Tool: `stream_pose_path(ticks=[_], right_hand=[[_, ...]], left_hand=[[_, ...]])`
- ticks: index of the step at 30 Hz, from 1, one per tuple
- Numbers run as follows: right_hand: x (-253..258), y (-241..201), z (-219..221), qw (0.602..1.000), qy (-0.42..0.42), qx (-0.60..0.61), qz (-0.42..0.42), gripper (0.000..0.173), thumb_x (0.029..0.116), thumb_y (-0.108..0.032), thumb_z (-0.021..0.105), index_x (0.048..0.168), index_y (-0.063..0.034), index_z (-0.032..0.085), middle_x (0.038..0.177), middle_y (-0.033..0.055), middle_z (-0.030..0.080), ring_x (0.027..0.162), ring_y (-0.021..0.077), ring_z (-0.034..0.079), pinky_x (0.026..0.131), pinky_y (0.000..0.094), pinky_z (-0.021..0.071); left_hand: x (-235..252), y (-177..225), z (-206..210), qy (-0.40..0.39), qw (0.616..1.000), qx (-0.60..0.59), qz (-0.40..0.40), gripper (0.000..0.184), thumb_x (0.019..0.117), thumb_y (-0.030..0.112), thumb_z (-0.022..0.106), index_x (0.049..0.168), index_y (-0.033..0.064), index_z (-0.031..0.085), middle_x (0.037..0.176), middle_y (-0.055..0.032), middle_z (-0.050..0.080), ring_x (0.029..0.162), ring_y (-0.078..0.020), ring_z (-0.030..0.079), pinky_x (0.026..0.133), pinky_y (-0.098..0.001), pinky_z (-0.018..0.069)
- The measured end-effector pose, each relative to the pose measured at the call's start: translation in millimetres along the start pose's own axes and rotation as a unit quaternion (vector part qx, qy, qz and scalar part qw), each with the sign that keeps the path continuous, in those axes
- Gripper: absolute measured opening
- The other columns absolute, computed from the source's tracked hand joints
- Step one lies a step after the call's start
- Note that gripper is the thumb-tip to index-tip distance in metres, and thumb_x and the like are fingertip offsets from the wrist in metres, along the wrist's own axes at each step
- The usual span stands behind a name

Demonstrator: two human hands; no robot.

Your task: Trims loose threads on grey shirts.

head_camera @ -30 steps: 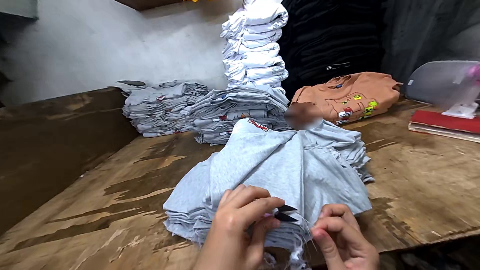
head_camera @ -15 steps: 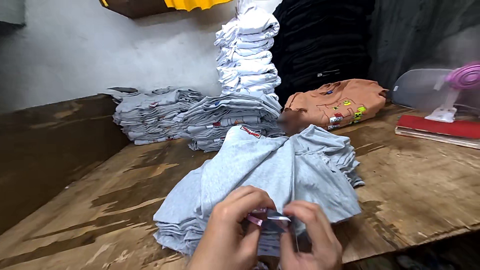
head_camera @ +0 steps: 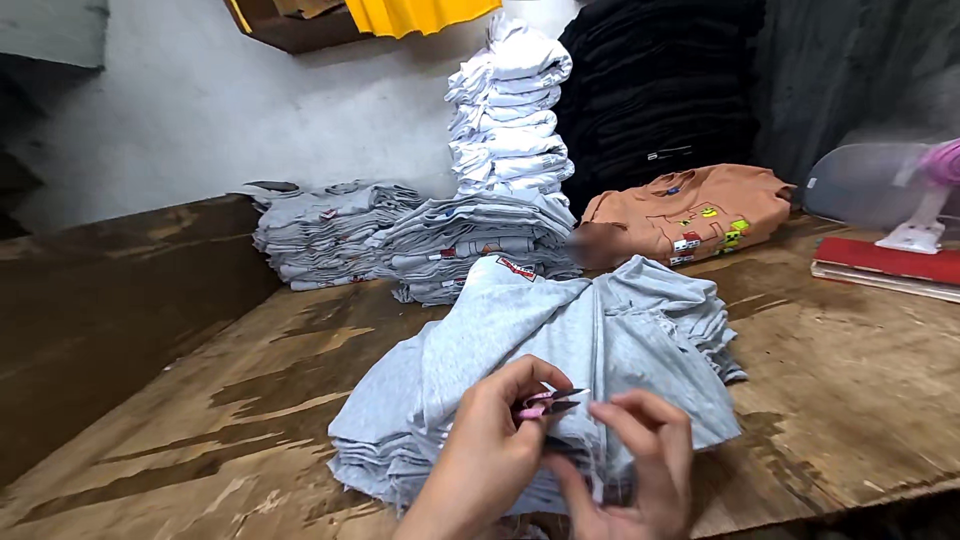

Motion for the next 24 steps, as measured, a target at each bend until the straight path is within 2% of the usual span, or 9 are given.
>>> stream_pose_path(ticks=[2, 4, 8, 12, 15, 17, 19, 21, 24], right_hand=[[-6, -7, -2, 0.999, 0.006, 0.011, -0.041, 0.013, 0.0885, -0.015, 0.079, 0.101, -0.0168, 0.077, 0.100, -0.0020, 0.064, 0.096, 0.0055, 0.062, 0.086, 0.0192, 0.0538], [-11, -17, -12, 0.997, -0.018, 0.016, -0.076, 0.010, 0.0948, -0.011, 0.070, 0.101, -0.0173, 0.075, 0.100, -0.0049, 0.062, 0.099, 0.0037, 0.060, 0.091, 0.0180, 0.0507], [-22, -29, -19, 0.993, -0.046, 0.051, -0.096, 0.009, 0.0946, -0.007, 0.070, 0.102, -0.0114, 0.075, 0.102, -0.0002, 0.064, 0.104, 0.0083, 0.061, 0.095, 0.0212, 0.0507], [-27, -32, -12, 0.992, -0.047, 0.054, -0.103, 0.011, 0.0937, -0.007, 0.072, 0.103, -0.0112, 0.074, 0.103, 0.0002, 0.063, 0.106, 0.0083, 0.060, 0.097, 0.0205, 0.0501], [-29, -29, -23, 0.993, -0.020, 0.074, -0.088, 0.009, 0.0930, -0.011, 0.073, 0.102, -0.0119, 0.073, 0.098, -0.0008, 0.063, 0.098, 0.0079, 0.061, 0.092, 0.0217, 0.0505], [-29, -13, -26, 0.999, -0.012, 0.039, -0.007, 0.017, 0.0966, -0.027, 0.070, 0.110, -0.0179, 0.066, 0.103, -0.0051, 0.063, 0.100, 0.0030, 0.061, 0.091, 0.0201, 0.0501], [-25, 7, -17, 0.994, -0.055, 0.055, 0.074, 0.029, 0.0896, -0.026, 0.081, 0.114, -0.0170, 0.069, 0.112, -0.0018, 0.063, 0.104, 0.0033, 0.062, 0.089, 0.0187, 0.0552], [-21, 12, -15, 0.981, -0.126, 0.117, 0.094, 0.011, 0.0839, -0.009, 0.084, 0.094, -0.0106, 0.079, 0.099, 0.0023, 0.070, 0.095, 0.0044, 0.068, 0.083, 0.0185, 0.0597], [-13, 7, -27, 0.926, -0.328, 0.150, 0.115, 0.002, 0.0862, -0.006, 0.081, 0.086, -0.0045, 0.080, 0.091, 0.0087, 0.071, 0.090, 0.0095, 0.067, 0.083, 0.0228, 0.0567]], left_hand=[[-5, 4, -4, 0.005, 0.999, 0.004, 0.035, 0.019, 0.0921, 0.013, 0.068, 0.110, 0.0137, 0.073, 0.085, 0.0052, 0.071, 0.072, -0.0035, 0.065, 0.062, -0.0189, 0.0537], [-18, 19, -14, 0.021, 0.988, 0.069, 0.135, 0.034, 0.0884, 0.030, 0.080, 0.118, 0.0146, 0.075, 0.100, 0.0048, 0.072, 0.087, -0.0031, 0.067, 0.073, -0.0200, 0.0585], [-50, 44, -15, 0.106, 0.913, 0.251, 0.304, 0.013, 0.0946, 0.033, 0.074, 0.107, 0.0315, 0.076, 0.097, 0.0096, 0.070, 0.096, -0.0081, 0.059, 0.091, -0.0357, 0.0406], [-52, 41, 3, 0.109, 0.884, 0.262, 0.371, 0.013, 0.0987, 0.026, 0.067, 0.108, 0.0275, 0.076, 0.097, 0.0073, 0.070, 0.090, -0.0095, 0.058, 0.085, -0.0330, 0.0409], [-45, 39, -1, 0.113, 0.897, 0.257, 0.341, 0.014, 0.0995, 0.033, 0.067, 0.105, 0.0253, 0.076, 0.095, 0.0069, 0.071, 0.088, -0.0091, 0.059, 0.082, -0.0330, 0.0420], [-30, 30, -5, 0.064, 0.927, 0.261, 0.263, 0.026, 0.0967, 0.044, 0.068, 0.111, 0.0226, 0.073, 0.095, 0.0068, 0.069, 0.086, -0.0067, 0.061, 0.078, -0.0310, 0.0492], [-8, 16, -15, 0.012, 0.952, 0.230, 0.202, 0.020, 0.0869, 0.028, 0.072, 0.106, 0.0198, 0.074, 0.087, 0.0083, 0.066, 0.076, -0.0018, 0.062, 0.067, -0.0234, 0.0555], [5, 15, -57, 0.137, 0.956, 0.204, 0.162, 0.013, 0.0838, 0.010, 0.067, 0.094, 0.0140, 0.074, 0.081, 0.0056, 0.067, 0.067, -0.0024, 0.061, 0.059, -0.0231, 0.0538], [1, 19, -123, 0.385, 0.897, 0.203, 0.078, 0.021, 0.0951, 0.013, 0.071, 0.110, 0.0030, 0.061, 0.090, -0.0052, 0.060, 0.072, -0.0106, 0.056, 0.064, -0.0290, 0.0484]])
Point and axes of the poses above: each hand's wrist, its own x-axis towards the middle knuckle, its own z-axis out of the palm, y = z × x, the point moved 9 cm from there along x, towards the middle knuckle
